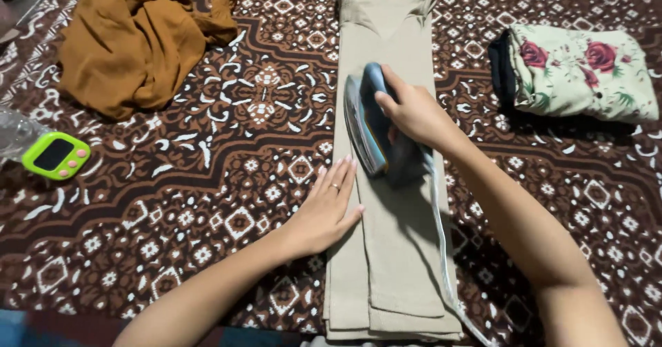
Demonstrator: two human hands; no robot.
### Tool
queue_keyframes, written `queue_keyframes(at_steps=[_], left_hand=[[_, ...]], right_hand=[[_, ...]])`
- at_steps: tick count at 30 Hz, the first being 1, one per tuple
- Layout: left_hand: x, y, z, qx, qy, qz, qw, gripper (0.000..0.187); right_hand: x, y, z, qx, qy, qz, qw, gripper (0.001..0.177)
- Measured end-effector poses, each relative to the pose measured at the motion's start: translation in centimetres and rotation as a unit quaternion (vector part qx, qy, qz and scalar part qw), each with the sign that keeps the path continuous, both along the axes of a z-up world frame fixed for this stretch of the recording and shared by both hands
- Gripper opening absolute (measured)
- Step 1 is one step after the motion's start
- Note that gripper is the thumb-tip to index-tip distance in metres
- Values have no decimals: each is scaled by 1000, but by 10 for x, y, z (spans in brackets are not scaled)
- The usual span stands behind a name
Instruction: The person irons a beige long-sleeved shirt laid flat on a patterned bedspread, smoothing the body and sleeves with a handheld iron. The person then folds the shirt neatly and places it on top of a stack of other folded clothes.
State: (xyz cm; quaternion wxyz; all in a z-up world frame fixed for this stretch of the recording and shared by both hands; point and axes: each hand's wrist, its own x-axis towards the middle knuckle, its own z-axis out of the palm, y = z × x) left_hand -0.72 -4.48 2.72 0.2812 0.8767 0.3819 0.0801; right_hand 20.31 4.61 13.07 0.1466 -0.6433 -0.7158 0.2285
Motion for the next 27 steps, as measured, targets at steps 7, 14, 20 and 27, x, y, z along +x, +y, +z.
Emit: queue_keyframes(at_steps=[7, 14, 20, 27], left_hand=[[-3, 0, -3, 26, -6, 22, 999, 75], [-2, 0, -2, 36, -14, 33, 999, 78], [-2, 5, -5, 35, -13, 30, 999, 76], [-4, 7, -2, 22, -15, 26, 999, 75]], right_hand=[[19, -141, 0, -180, 300, 11, 937, 73], [19, -177, -21, -187, 523, -46, 830, 76], [17, -86, -43, -148, 487, -6, 861, 84], [16, -142, -26, -207, 504, -15, 838, 77]])
